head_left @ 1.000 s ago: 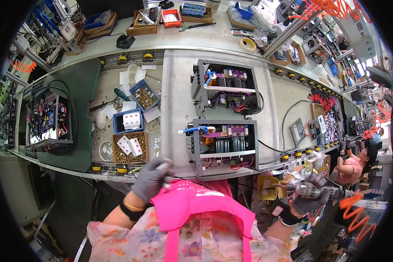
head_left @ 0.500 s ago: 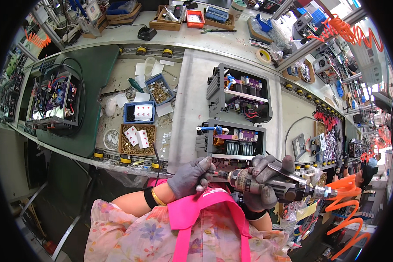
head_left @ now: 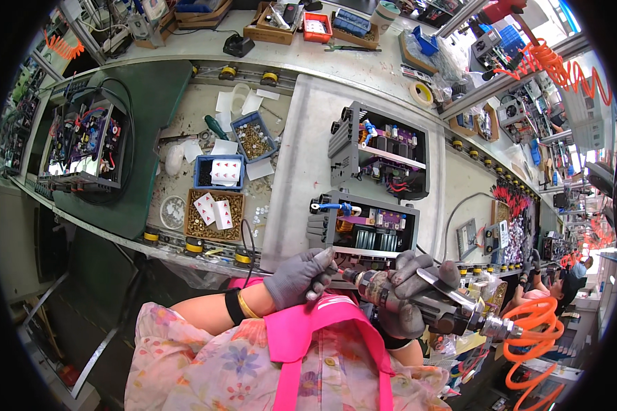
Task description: Assembling and testing electronic controller modules on a production line.
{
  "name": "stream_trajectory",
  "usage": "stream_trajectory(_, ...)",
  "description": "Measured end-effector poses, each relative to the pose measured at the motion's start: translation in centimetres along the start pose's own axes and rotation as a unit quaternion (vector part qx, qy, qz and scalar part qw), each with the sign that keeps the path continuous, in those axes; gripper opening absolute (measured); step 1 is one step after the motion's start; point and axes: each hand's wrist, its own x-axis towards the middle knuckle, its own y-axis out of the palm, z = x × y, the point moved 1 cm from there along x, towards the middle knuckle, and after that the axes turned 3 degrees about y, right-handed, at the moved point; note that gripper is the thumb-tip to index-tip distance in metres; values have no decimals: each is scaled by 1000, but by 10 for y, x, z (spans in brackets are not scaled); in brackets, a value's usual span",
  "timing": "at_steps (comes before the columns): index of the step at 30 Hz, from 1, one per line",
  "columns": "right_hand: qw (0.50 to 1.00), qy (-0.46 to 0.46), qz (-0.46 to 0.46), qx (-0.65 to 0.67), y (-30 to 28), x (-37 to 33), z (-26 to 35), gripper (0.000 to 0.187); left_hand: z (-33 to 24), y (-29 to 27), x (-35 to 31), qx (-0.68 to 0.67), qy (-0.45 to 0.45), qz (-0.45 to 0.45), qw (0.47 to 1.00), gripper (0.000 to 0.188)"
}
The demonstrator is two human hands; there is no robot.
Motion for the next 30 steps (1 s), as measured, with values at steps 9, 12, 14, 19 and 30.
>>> stream_trajectory(9,998,-5,55,12,12,-1,-2,84,-5,5,2,-82,-8,18,996,36)
stream_trajectory(12,991,41,93,92,20,-3,-2,82,-3,5,2,-110,-6,39,993,35)
stream_trajectory(14,972,73,157,159,16,1,2,76,0,3,1,-88,40,69,993,34)
stream_trajectory(19,991,67,107,44,6,0,-9,68,-15,-35,12,409,256,-66,874,59)
stream_trajectory(30,975,200,65,75,-1,-17,-48,65,-16,-19,55,714,262,-122,638,60)
